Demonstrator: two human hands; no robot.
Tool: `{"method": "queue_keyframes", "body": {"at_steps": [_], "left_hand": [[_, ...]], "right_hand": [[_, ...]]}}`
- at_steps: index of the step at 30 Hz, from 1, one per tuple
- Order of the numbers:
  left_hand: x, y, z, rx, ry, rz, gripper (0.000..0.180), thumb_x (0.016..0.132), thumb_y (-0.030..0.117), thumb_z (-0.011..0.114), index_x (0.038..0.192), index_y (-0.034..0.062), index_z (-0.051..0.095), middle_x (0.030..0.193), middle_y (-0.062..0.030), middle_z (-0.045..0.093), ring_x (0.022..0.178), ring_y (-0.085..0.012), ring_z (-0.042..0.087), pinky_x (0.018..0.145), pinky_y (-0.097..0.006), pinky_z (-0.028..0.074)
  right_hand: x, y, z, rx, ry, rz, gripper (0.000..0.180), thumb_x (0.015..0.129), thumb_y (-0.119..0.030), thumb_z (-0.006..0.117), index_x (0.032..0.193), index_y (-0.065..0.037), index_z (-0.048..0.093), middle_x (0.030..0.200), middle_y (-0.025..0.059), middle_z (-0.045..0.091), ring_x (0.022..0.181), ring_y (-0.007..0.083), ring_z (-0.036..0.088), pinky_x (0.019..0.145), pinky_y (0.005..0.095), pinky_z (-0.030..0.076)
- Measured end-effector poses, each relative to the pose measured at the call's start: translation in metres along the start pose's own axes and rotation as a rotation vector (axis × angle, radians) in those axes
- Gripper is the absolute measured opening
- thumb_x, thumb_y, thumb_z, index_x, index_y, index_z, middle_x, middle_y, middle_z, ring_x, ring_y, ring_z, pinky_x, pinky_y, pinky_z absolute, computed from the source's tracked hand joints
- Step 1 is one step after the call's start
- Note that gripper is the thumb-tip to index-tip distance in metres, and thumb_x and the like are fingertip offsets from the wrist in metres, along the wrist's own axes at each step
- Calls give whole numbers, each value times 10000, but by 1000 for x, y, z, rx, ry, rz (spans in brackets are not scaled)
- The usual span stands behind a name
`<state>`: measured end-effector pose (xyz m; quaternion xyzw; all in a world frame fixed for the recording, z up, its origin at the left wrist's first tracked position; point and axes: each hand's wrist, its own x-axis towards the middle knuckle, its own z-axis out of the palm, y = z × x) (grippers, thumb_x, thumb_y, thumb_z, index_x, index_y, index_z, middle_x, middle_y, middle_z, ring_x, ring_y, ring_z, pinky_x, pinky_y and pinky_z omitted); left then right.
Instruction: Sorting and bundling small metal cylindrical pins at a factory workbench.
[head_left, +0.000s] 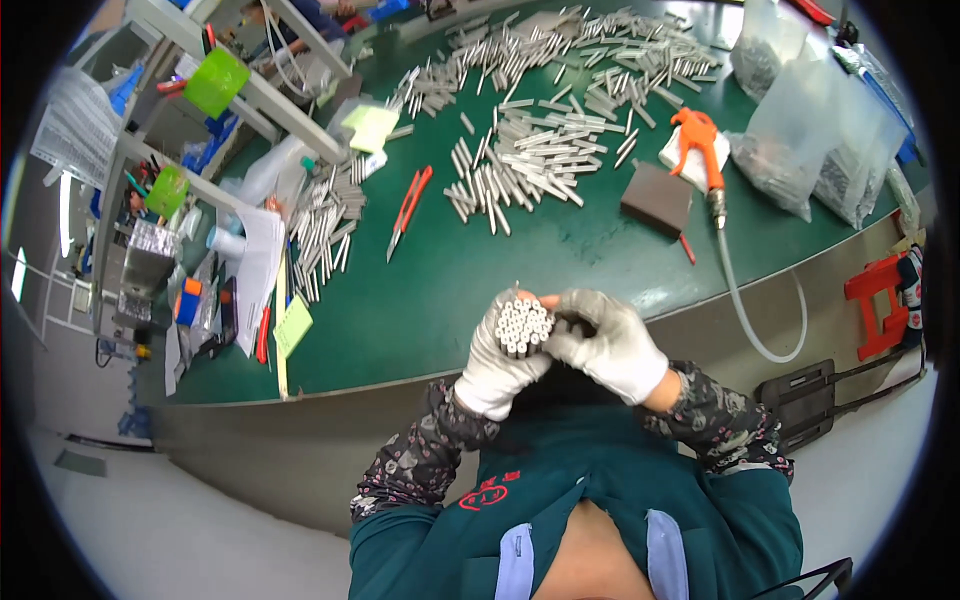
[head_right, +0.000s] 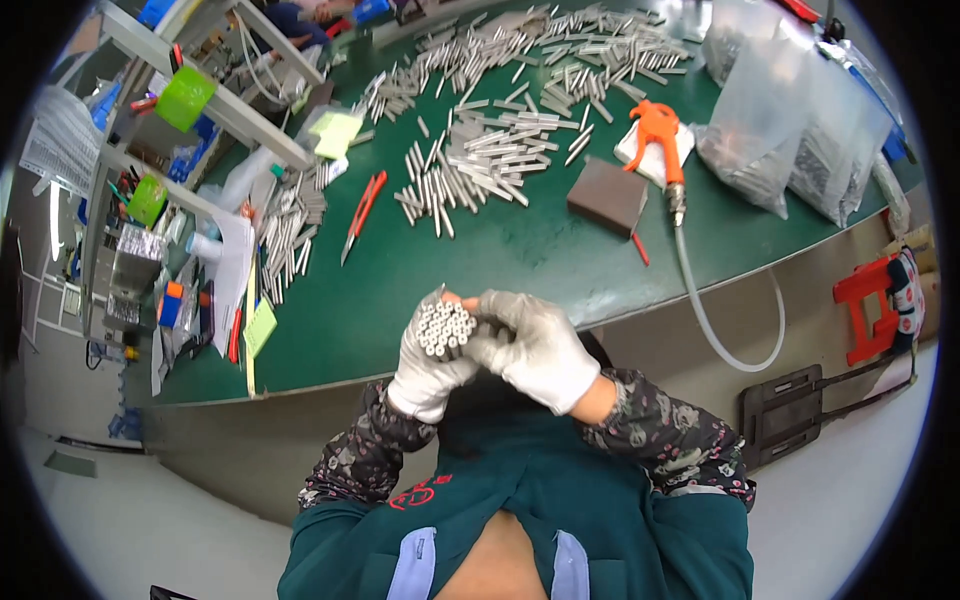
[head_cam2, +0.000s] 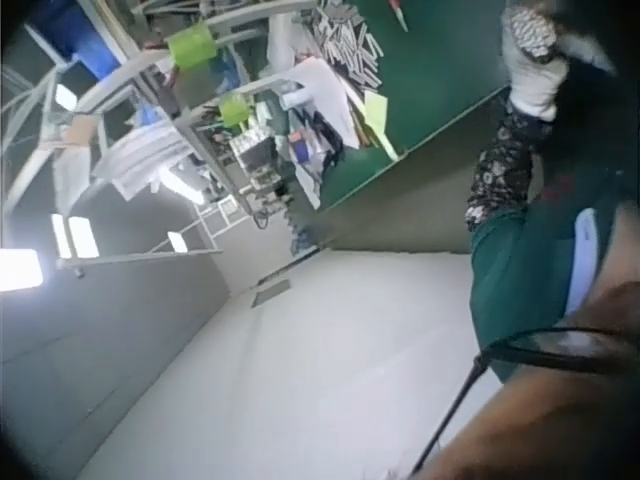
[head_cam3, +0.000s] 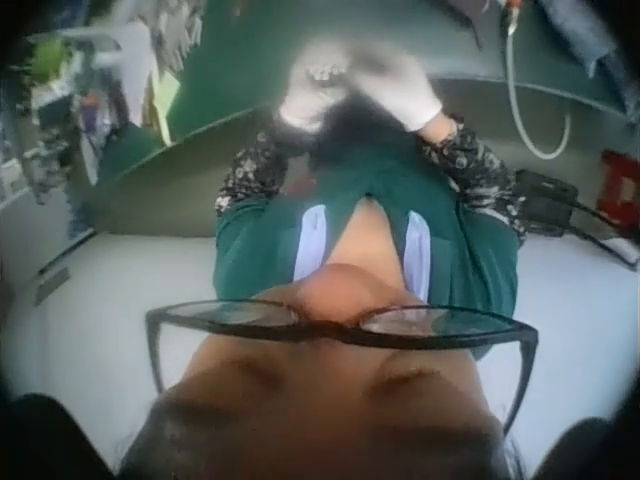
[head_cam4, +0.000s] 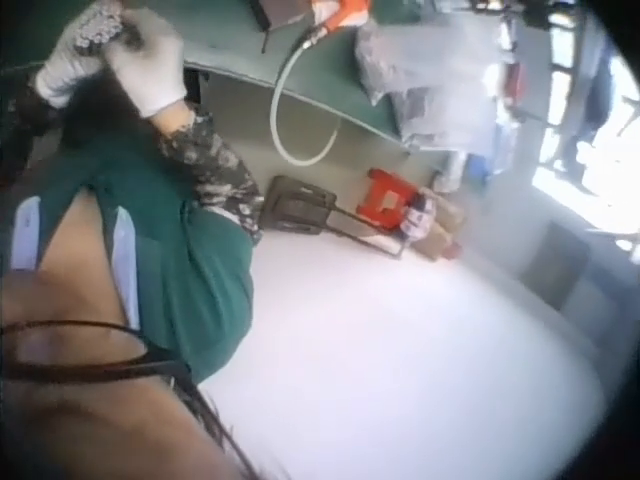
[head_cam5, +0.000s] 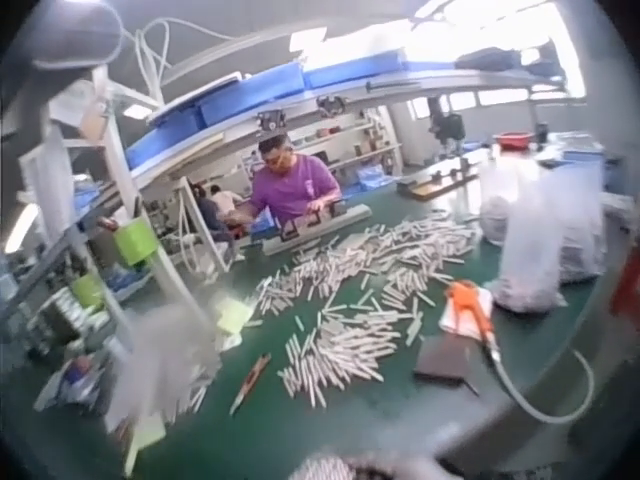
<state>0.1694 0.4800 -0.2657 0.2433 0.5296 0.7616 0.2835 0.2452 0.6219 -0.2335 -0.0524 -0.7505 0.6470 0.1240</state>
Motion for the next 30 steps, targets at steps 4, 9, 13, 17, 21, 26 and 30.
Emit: {"method": "queue_keyframes", "body": {"at_steps": [4,9,13,17,21,26,30], "left_hand": [[-69,-42,-21,268,-9,-2,539,668,-72,666,1140,74,450,996,-29,614,869,-96,601,766,-233,490],[-99,-107,-52,333,154,-22,574,692,-78,645,1191,107,429,951,-15,588,846,-101,589,738,-239,501],[-126,-163,-83,-121,260,-314,583,670,-53,667,1185,102,440,979,-13,561,858,-105,570,757,-228,489],[-125,-159,-77,325,257,-160,570,624,-30,687,1134,93,465,944,-2,570,835,-101,571,739,-230,483],[-119,-153,-73,294,262,-194,507,632,-1,694,1082,85,477,917,-10,587,827,-98,579,725,-238,488],[-118,-145,-77,554,192,-247,564,633,1,736,1099,65,426,978,-23,550,869,-121,564,752,-257,490],[-112,-145,-76,562,172,-265,553,634,-4,723,1096,62,426,995,-44,566,891,-130,573,764,-264,493]], "right_hand": [[-46,24,21,29,-78,-134,324,683,-60,721,978,20,615,693,59,557,567,114,507,534,245,432],[-43,92,51,116,-295,242,326,725,-42,710,1030,12,609,735,10,550,653,69,500,617,216,441],[-55,125,68,285,-281,427,328,730,-23,704,1044,2,611,730,-24,538,657,37,480,616,197,433],[-59,130,66,272,-288,492,340,737,-13,696,1062,9,599,729,-32,534,659,31,477,621,183,429],[-58,137,68,367,-242,574,330,746,-14,694,1058,29,595,748,-29,547,675,32,488,635,180,435],[-55,142,69,469,-268,650,321,754,-14,680,1061,30,597,763,-15,568,684,43,508,653,186,450],[-50,143,66,523,-290,717,327,758,-18,659,1075,31,596,764,-8,574,690,50,516,677,184,453]]}}
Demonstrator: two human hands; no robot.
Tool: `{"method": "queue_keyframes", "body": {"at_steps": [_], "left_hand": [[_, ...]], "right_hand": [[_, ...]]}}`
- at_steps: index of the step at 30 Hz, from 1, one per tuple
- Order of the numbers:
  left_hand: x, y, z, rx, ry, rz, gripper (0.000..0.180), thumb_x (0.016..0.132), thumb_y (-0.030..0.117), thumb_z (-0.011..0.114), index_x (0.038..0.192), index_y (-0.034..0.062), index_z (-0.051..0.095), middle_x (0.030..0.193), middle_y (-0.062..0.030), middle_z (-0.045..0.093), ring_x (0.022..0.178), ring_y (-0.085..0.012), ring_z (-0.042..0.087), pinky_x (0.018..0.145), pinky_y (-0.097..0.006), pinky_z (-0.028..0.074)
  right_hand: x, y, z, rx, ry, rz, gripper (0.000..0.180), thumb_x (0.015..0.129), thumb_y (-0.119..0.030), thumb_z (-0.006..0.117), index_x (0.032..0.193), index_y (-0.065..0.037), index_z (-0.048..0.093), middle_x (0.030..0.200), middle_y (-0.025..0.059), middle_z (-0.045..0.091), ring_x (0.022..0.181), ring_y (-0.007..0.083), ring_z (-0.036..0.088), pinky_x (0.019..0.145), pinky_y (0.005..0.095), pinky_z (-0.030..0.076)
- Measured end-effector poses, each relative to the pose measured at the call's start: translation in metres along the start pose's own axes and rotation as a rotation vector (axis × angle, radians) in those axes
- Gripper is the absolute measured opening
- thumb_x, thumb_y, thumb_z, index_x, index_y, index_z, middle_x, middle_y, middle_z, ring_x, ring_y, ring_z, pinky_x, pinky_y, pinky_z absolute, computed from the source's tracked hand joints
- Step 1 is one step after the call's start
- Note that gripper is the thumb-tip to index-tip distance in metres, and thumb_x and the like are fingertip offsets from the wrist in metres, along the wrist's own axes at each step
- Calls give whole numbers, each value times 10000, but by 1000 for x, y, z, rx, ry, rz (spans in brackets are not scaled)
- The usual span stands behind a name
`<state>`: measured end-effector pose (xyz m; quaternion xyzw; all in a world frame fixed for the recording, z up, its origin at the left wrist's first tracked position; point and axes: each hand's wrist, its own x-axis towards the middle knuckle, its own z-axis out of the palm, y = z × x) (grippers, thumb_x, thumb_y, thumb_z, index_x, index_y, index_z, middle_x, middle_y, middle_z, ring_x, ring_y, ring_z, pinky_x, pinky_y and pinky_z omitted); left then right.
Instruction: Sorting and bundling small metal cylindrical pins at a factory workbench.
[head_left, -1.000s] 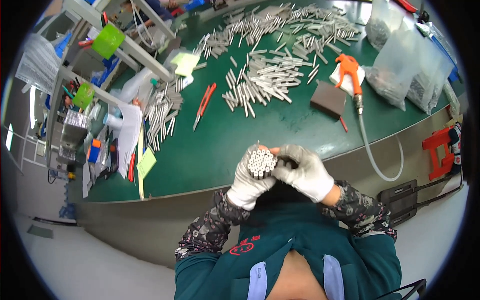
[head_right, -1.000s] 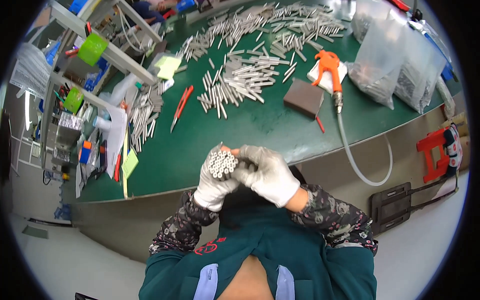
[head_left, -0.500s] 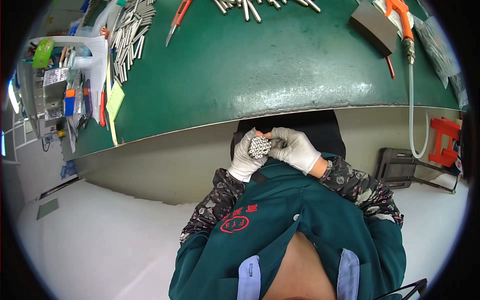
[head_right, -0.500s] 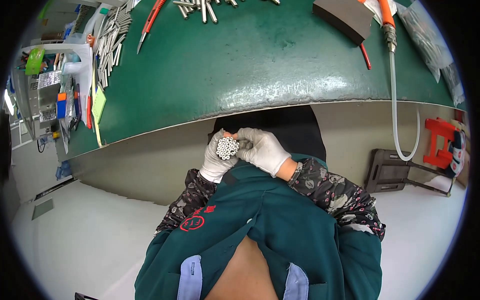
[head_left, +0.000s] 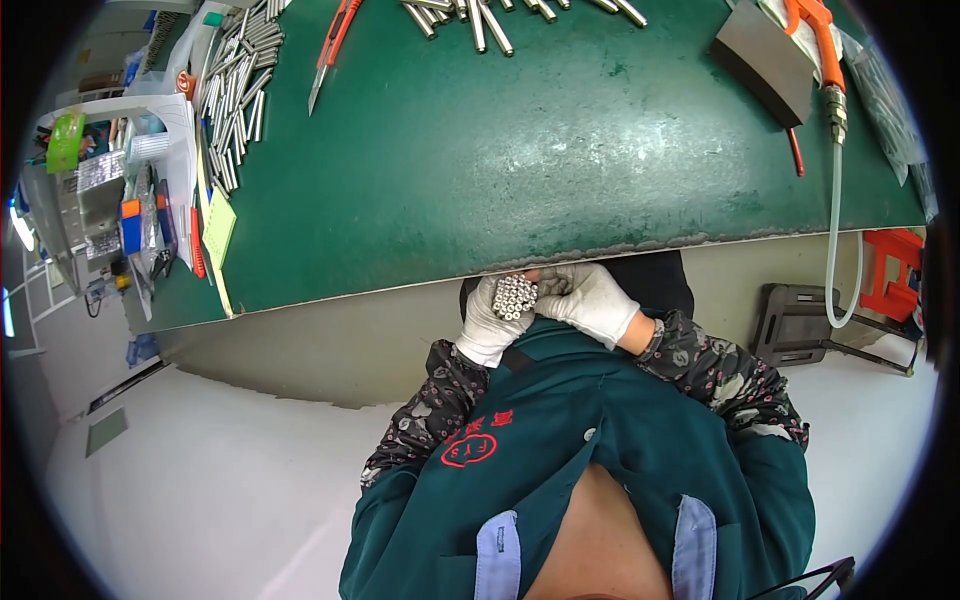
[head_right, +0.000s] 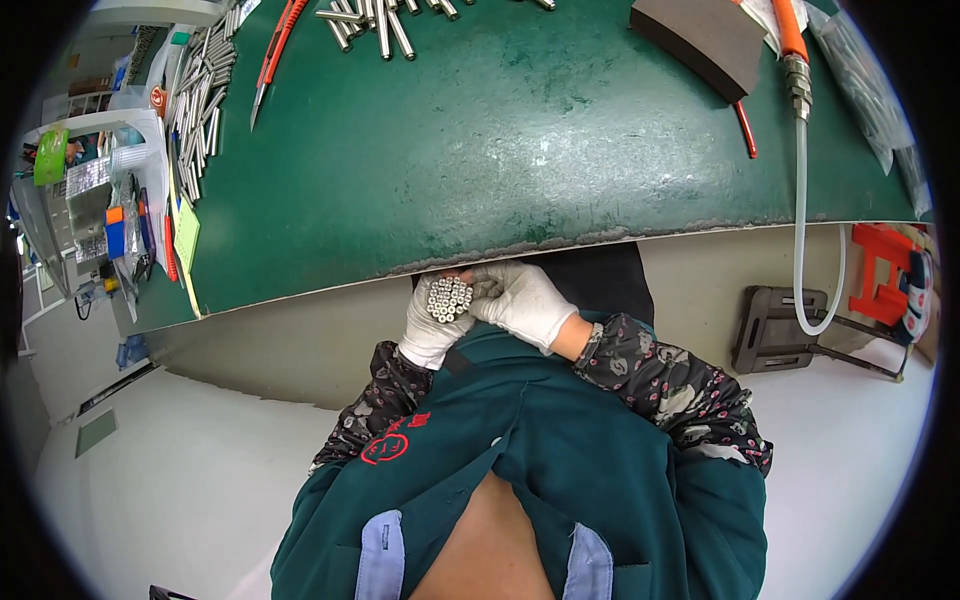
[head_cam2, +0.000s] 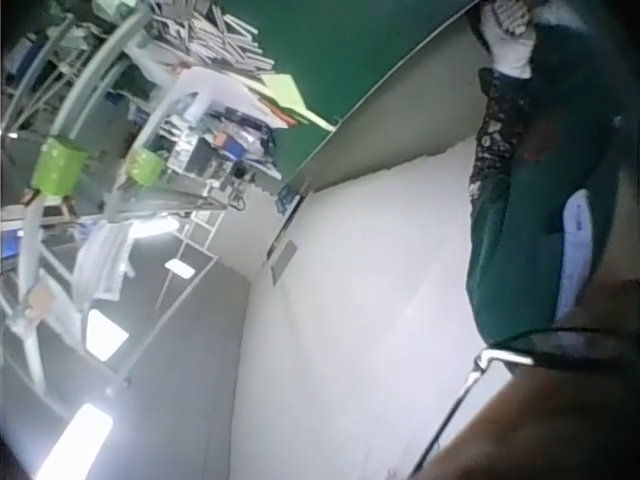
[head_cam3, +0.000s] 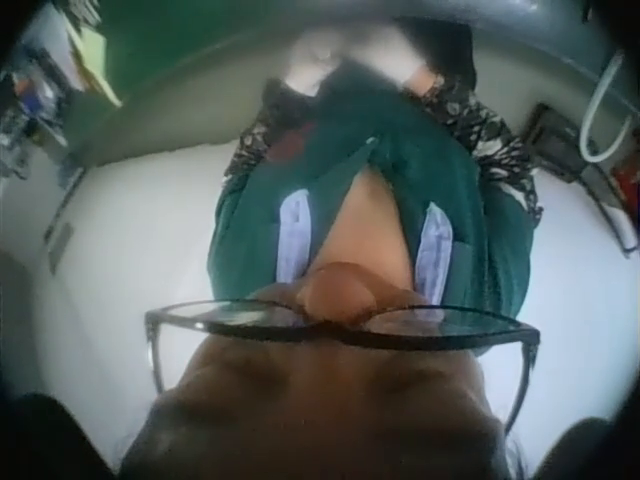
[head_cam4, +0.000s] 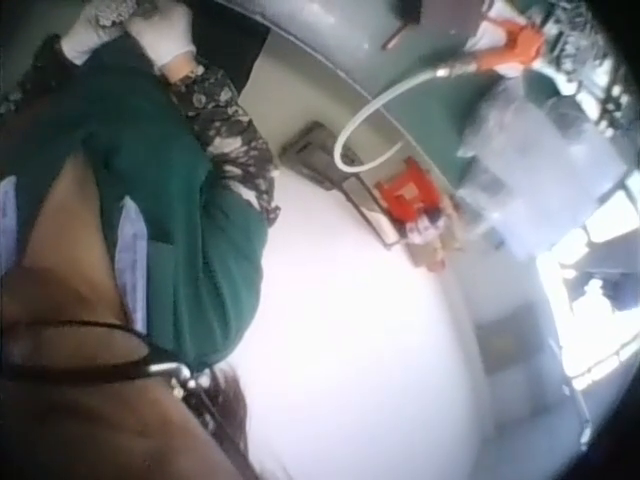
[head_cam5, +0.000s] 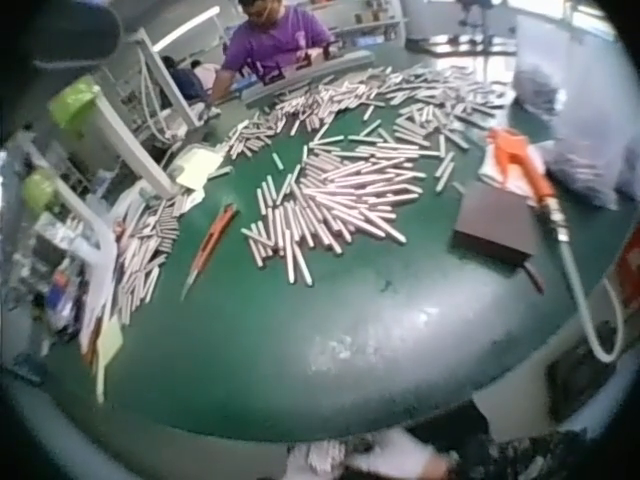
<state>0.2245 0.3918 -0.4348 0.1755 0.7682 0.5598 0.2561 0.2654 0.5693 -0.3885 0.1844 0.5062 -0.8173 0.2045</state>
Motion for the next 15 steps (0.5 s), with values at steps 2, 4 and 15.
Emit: {"method": "queue_keyframes", "body": {"at_steps": [2,4,15], "left_hand": [[-2,3,2,-19,84,71,454,658,66,692,1064,83,491,958,-39,657,824,-154,626,722,-271,509],[-6,-14,3,-91,89,44,468,656,63,696,1076,83,491,954,-40,658,823,-155,627,716,-273,509],[-7,3,1,-98,-46,-14,487,692,6,705,1085,80,427,951,-41,573,859,-133,577,741,-252,489]], "right_hand": [[0,2,1,-7,0,-2,332,755,-23,664,1076,30,596,767,-5,575,695,52,517,680,187,453],[1,6,1,-14,4,-3,338,752,-28,669,1077,29,596,769,-1,575,700,54,518,683,190,454],[-6,2,3,22,62,-26,293,748,-113,697,995,23,616,811,44,615,734,89,551,699,221,469]]}}
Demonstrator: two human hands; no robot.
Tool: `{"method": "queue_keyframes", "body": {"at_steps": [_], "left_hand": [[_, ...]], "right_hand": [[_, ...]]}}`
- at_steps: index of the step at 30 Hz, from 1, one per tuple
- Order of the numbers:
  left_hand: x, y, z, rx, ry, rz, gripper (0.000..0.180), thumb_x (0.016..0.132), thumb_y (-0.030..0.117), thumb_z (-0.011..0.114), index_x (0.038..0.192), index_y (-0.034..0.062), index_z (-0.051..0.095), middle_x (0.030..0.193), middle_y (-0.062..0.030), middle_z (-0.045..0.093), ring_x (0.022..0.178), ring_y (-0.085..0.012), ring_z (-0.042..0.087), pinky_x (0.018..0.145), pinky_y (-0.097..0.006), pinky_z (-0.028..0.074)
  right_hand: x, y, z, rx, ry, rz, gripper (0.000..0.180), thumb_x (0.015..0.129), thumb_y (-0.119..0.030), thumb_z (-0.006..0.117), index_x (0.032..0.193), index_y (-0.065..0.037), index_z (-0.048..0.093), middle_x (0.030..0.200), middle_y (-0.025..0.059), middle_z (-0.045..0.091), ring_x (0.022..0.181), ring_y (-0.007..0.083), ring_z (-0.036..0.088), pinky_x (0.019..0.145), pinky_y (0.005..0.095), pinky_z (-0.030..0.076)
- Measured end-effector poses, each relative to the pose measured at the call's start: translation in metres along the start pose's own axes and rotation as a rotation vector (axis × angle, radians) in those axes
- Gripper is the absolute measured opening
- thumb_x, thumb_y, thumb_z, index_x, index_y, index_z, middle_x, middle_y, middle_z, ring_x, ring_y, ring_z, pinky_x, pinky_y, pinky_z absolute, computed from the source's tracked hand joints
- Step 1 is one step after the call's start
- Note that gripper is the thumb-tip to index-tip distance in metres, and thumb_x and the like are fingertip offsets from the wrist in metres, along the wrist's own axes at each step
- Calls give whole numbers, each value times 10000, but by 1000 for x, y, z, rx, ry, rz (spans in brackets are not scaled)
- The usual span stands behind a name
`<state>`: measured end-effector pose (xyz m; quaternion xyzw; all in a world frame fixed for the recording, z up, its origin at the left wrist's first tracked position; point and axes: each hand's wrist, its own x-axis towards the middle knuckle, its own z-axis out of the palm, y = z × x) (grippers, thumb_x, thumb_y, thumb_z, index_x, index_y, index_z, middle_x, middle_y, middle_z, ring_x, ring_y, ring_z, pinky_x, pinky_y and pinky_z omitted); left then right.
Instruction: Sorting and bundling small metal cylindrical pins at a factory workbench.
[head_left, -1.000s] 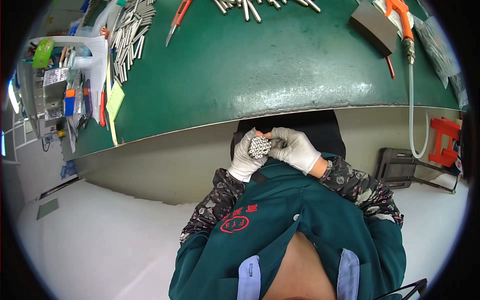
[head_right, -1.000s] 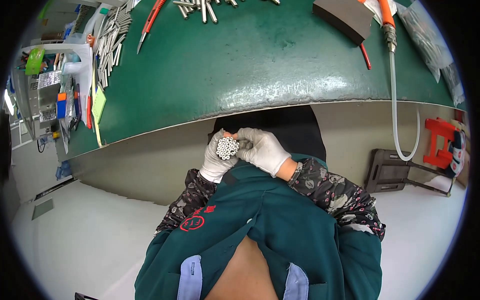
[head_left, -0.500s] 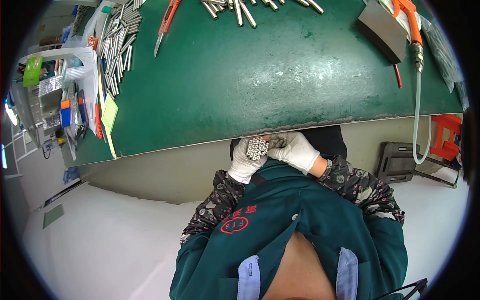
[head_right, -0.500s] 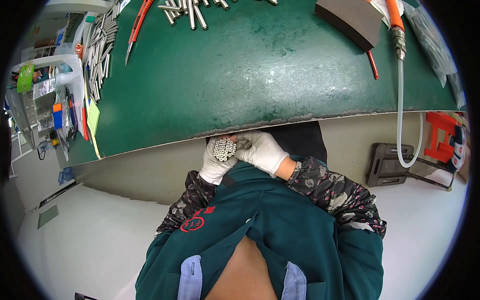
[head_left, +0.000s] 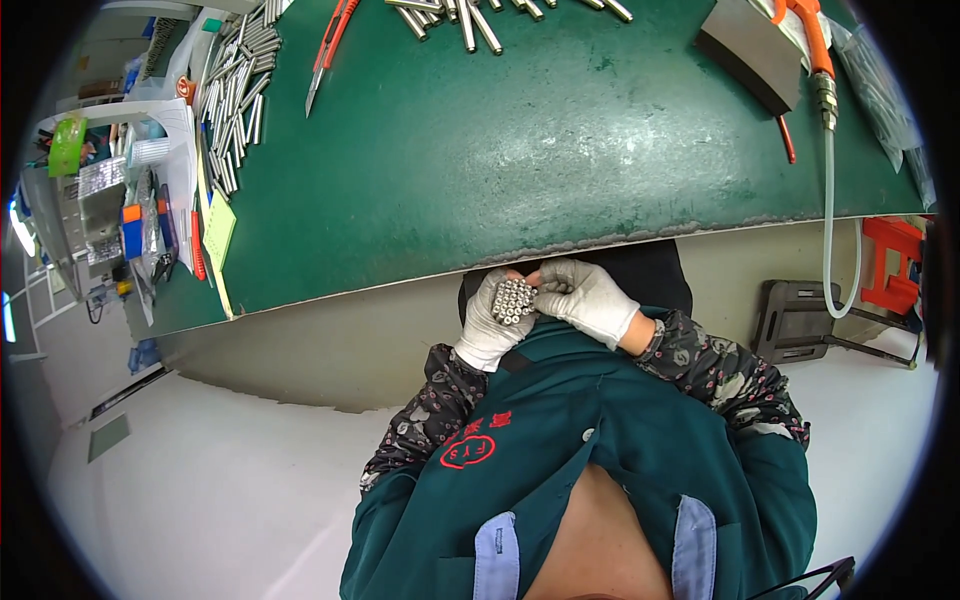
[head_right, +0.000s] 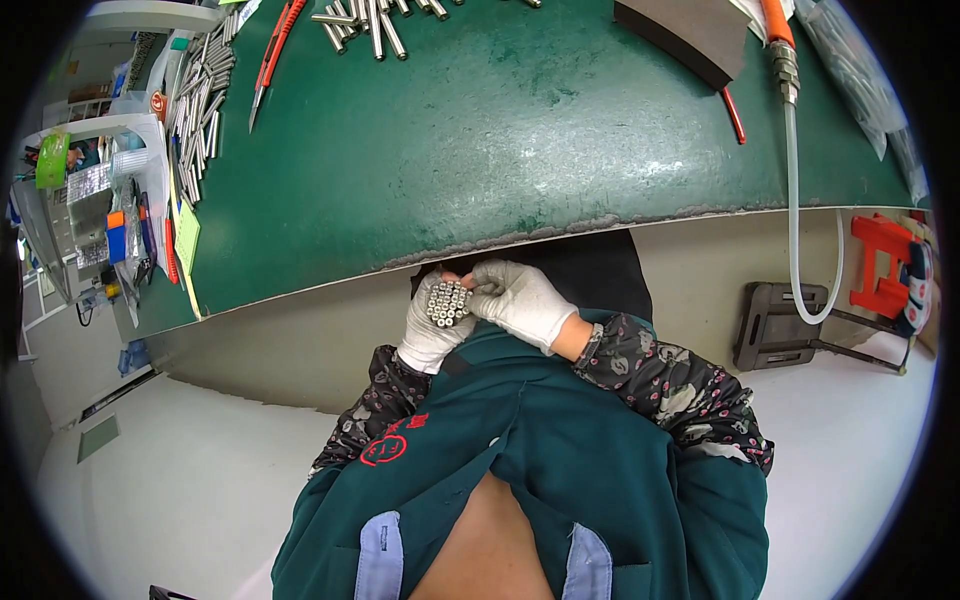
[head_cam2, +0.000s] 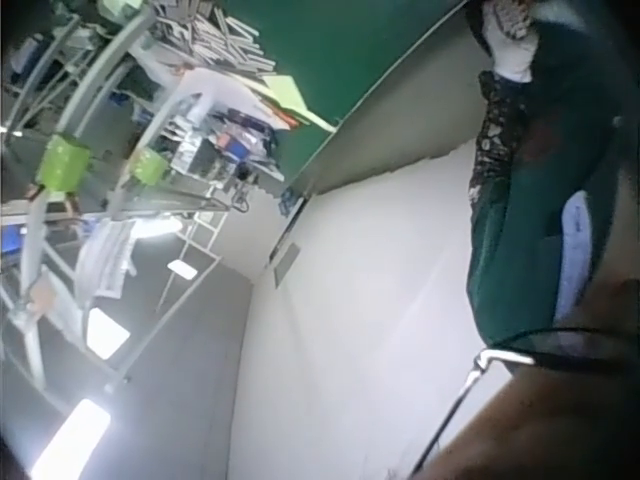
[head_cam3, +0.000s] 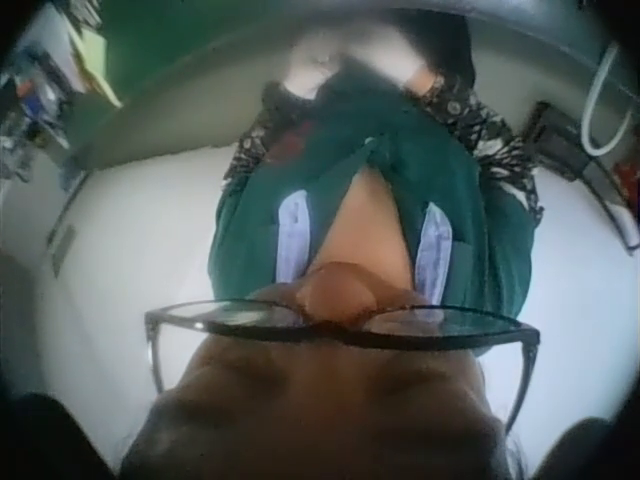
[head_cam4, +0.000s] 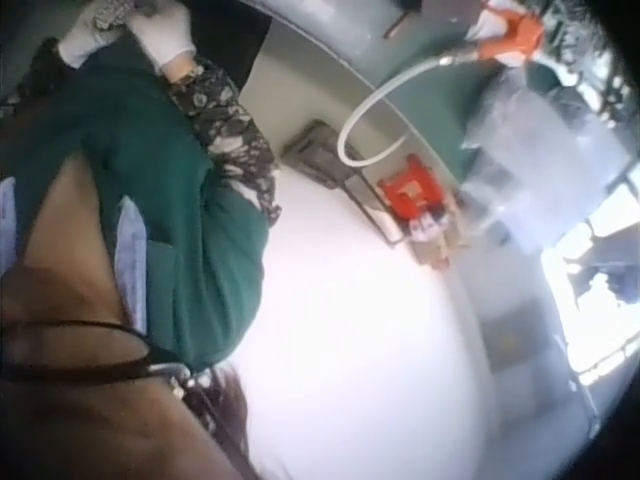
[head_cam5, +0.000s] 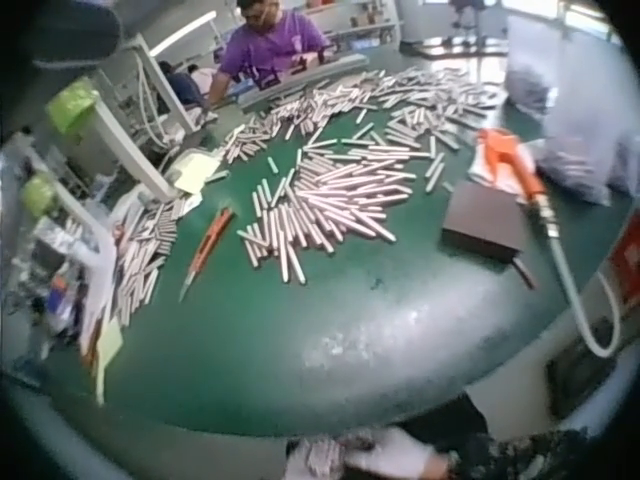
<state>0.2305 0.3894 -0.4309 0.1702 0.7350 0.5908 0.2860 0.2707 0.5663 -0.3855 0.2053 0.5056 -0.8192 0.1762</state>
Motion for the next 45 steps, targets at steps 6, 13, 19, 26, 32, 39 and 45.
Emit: {"method": "queue_keyframes", "body": {"at_steps": [6,13,19,26,32,39,45], "left_hand": [[-6,-20,-1,-139,-91,7,501,707,-9,690,1120,92,424,1000,-32,569,895,-124,572,801,-246,481],[-5,-1,4,55,-45,125,428,759,25,659,1110,101,427,928,-15,572,832,-121,576,758,-240,492],[-7,-14,3,-228,-30,2,407,760,2,635,1110,85,447,916,-14,572,816,-106,573,720,-222,491],[-7,-11,1,-220,-130,35,174,931,202,480,1076,106,475,976,-29,568,882,-141,568,784,-278,502],[-6,-11,-1,-288,-153,28,335,836,81,610,1120,102,433,1007,-19,546,876,-119,555,767,-250,495],[-8,-7,1,-23,-79,136,563,718,36,711,1177,107,393,1002,-10,548,880,-113,558,781,-241,487],[-5,-10,-1,69,-57,152,488,745,56,694,1143,107,416,971,-11,561,851,-113,563,768,-233,489]], "right_hand": [[14,4,-1,-353,28,-12,252,780,-225,699,805,-2,584,701,24,562,622,78,494,578,231,420],[5,2,-5,74,-18,130,182,844,-141,605,938,3,545,705,34,564,515,93,515,453,216,427],[2,1,-4,-13,-61,81,159,849,-133,614,929,-15,546,723,25,551,565,88,525,511,228,460],[-1,-2,-5,-30,-70,83,141,847,-133,616,906,-31,538,722,21,548,582,86,527,524,229,459],[1,1,-4,-13,-66,83,148,843,-128,622,920,-31,540,730,21,551,585,87,530,524,229,461],[1,3,-2,-23,-34,101,173,845,-132,626,946,-19,544,754,30,562,590,90,536,519,225,461],[3,0,-2,-14,-53,90,166,843,-129,625,936,-18,543,758,30,563,601,89,535,537,230,466]]}}
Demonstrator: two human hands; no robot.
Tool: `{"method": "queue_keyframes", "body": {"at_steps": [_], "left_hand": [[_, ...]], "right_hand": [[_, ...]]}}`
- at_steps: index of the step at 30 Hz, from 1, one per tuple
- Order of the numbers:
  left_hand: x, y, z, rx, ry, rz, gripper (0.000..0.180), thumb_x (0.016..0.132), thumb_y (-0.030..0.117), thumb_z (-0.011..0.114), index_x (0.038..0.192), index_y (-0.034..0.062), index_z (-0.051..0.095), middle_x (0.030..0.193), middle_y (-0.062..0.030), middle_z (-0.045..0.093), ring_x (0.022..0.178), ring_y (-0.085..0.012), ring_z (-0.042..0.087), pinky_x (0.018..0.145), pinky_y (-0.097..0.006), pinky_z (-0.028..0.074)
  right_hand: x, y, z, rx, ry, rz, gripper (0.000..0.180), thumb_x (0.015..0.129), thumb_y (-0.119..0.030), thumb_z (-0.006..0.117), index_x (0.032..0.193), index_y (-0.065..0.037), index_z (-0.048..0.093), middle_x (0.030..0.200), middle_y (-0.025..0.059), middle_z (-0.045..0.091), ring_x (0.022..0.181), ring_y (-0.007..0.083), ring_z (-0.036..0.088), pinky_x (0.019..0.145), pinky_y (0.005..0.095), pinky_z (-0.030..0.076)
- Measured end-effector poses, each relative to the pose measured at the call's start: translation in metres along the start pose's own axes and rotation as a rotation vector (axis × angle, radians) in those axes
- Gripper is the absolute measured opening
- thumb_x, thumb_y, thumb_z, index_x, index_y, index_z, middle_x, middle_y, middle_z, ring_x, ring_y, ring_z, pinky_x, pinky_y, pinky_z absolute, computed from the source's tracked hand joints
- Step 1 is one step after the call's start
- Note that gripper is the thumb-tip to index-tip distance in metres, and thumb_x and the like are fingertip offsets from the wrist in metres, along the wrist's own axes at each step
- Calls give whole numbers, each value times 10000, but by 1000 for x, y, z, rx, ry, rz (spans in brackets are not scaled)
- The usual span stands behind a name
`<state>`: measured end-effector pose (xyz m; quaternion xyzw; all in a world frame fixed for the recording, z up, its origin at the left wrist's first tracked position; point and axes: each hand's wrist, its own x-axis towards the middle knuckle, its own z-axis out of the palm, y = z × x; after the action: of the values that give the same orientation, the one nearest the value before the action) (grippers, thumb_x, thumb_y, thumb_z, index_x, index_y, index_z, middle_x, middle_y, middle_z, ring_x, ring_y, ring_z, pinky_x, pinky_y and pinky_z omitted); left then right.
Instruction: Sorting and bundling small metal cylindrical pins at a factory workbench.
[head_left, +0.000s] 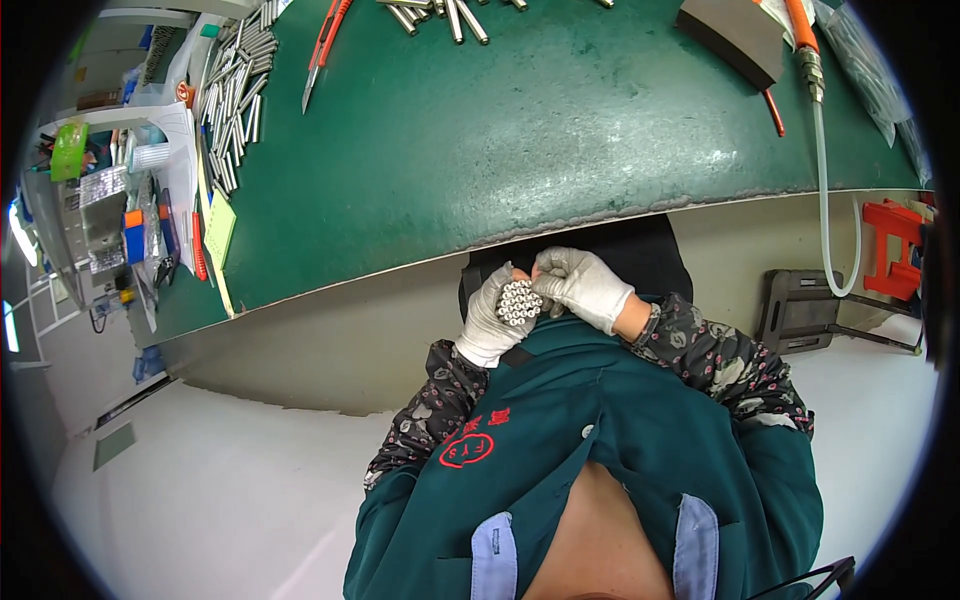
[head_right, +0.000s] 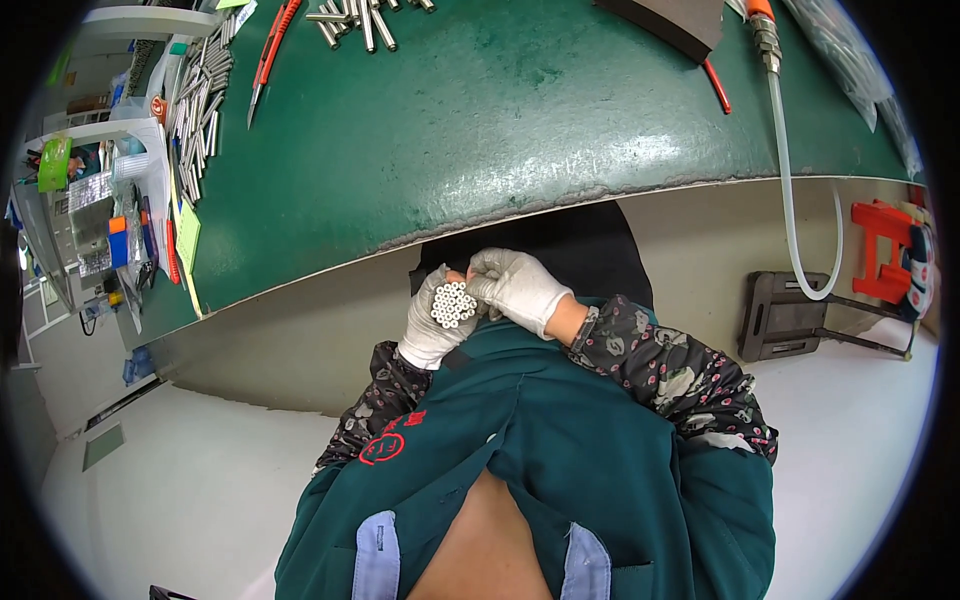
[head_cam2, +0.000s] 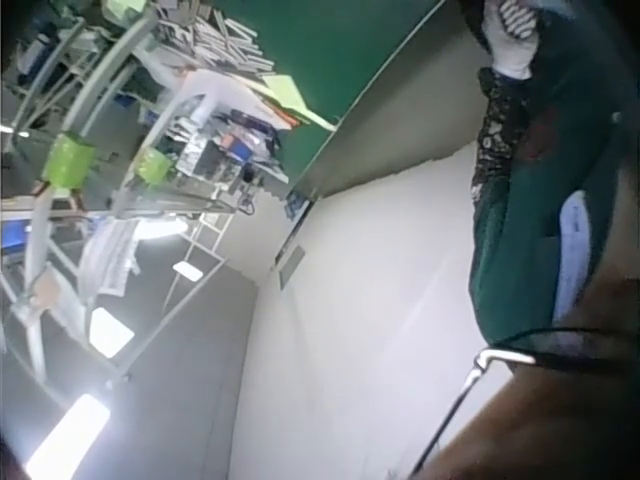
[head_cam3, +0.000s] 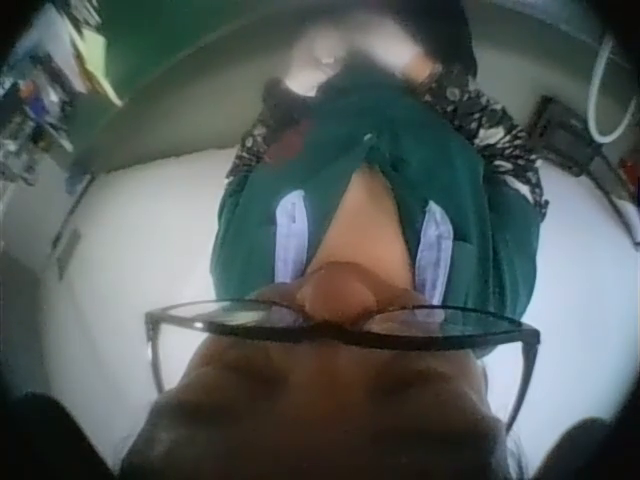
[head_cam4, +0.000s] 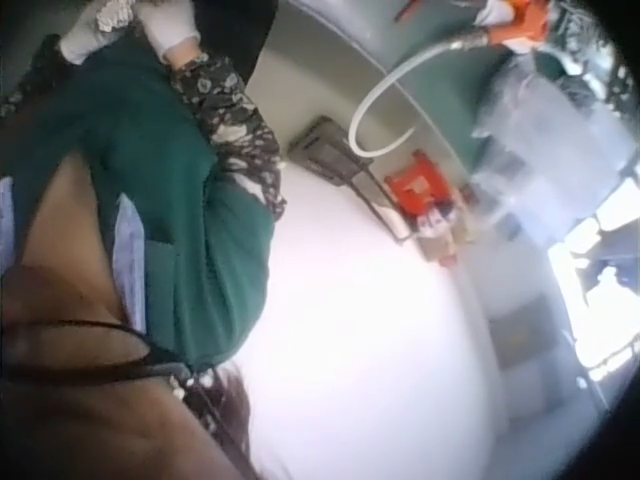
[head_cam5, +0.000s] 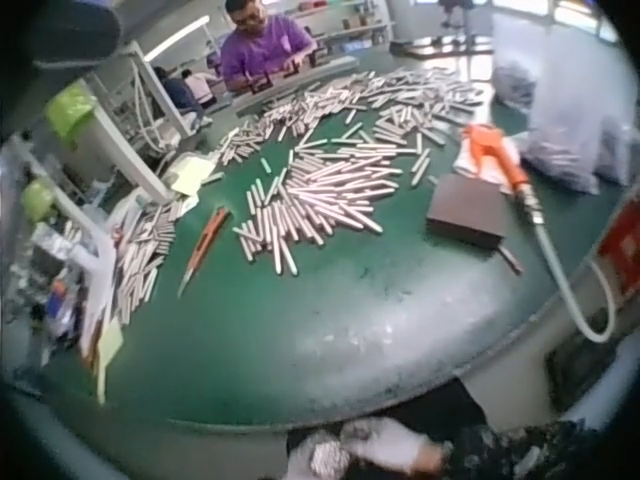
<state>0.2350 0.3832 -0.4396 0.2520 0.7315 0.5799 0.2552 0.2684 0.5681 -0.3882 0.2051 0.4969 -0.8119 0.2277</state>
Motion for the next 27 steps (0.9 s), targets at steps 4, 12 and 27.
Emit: {"method": "queue_keyframes", "body": {"at_steps": [4,12,27], "left_hand": [[-6,-15,-3,-83,13,-36,583,671,8,701,1189,92,446,895,-19,582,739,-112,577,668,-230,487],[12,31,-3,262,77,75,597,607,32,719,1160,19,494,868,-84,615,739,-193,628,693,-288,508],[12,-7,-5,-25,101,-19,463,627,19,721,1026,96,500,792,18,568,695,-75,568,661,-236,487]], "right_hand": [[-4,-4,-2,-13,-25,-10,159,844,-124,622,937,-20,547,761,24,564,621,85,535,548,230,464],[-95,-123,-21,-919,151,-813,133,770,-103,590,888,-44,607,772,154,608,721,334,604,656,381,494],[-88,-250,-170,-1049,1263,-125,474,675,-440,535,902,-49,675,936,186,646,917,341,613,811,379,474]]}}
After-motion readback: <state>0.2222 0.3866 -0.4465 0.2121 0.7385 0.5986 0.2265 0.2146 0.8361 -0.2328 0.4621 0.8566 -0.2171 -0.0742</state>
